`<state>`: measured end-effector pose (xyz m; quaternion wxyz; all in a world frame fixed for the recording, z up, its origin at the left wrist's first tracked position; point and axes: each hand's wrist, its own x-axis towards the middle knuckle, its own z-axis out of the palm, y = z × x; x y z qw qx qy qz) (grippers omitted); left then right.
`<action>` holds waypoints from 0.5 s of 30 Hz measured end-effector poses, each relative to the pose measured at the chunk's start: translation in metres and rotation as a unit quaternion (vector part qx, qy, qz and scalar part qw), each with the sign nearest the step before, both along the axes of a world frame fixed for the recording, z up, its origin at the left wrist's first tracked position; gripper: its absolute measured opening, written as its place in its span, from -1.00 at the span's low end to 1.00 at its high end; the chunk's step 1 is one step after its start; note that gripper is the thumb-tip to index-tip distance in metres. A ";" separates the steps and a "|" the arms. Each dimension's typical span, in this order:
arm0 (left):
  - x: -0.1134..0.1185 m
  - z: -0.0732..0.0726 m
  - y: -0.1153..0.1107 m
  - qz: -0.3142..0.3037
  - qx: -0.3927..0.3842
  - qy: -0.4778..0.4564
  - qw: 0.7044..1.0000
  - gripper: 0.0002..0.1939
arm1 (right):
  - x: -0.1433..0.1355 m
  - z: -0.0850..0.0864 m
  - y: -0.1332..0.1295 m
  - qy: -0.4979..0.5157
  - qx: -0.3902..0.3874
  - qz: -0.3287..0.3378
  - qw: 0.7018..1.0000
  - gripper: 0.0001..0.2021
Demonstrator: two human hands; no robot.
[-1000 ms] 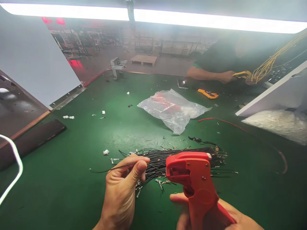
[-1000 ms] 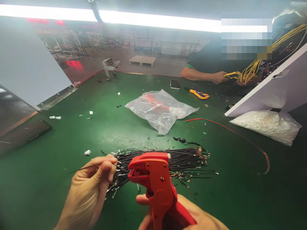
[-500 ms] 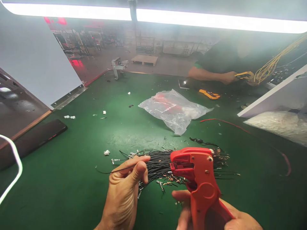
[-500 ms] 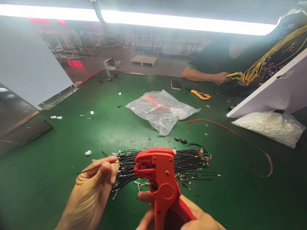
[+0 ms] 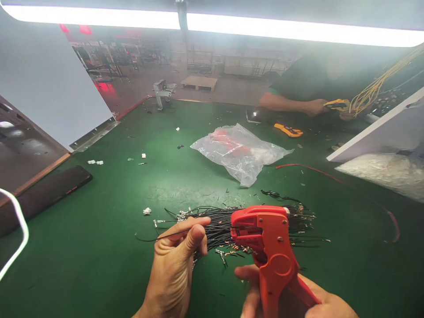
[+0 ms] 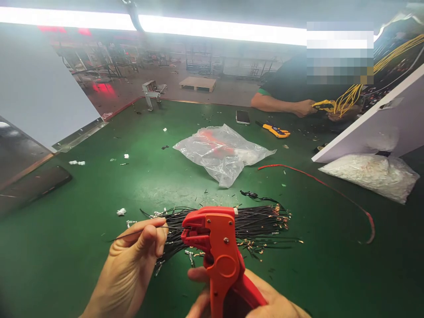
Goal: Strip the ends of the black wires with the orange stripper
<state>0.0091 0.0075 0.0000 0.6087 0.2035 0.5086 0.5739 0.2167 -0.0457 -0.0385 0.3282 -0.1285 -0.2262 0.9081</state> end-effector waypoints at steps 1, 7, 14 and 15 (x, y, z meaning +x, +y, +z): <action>0.000 0.000 0.000 0.000 0.001 -0.003 1.000 -0.53 | 0.000 -0.001 0.000 0.000 0.000 0.000 1.000 -0.27; -0.002 -0.003 -0.004 -0.021 0.021 -0.008 1.000 -0.57 | 0.000 -0.004 0.000 -0.002 0.010 0.003 1.000 -0.28; -0.002 -0.001 -0.003 -0.030 0.033 0.005 0.999 -0.62 | 0.005 0.000 0.001 -0.038 -0.001 0.019 0.999 -0.30; -0.002 -0.001 -0.002 -0.032 0.036 0.011 0.999 -0.64 | 0.006 0.000 0.001 -0.032 0.003 0.023 0.999 -0.32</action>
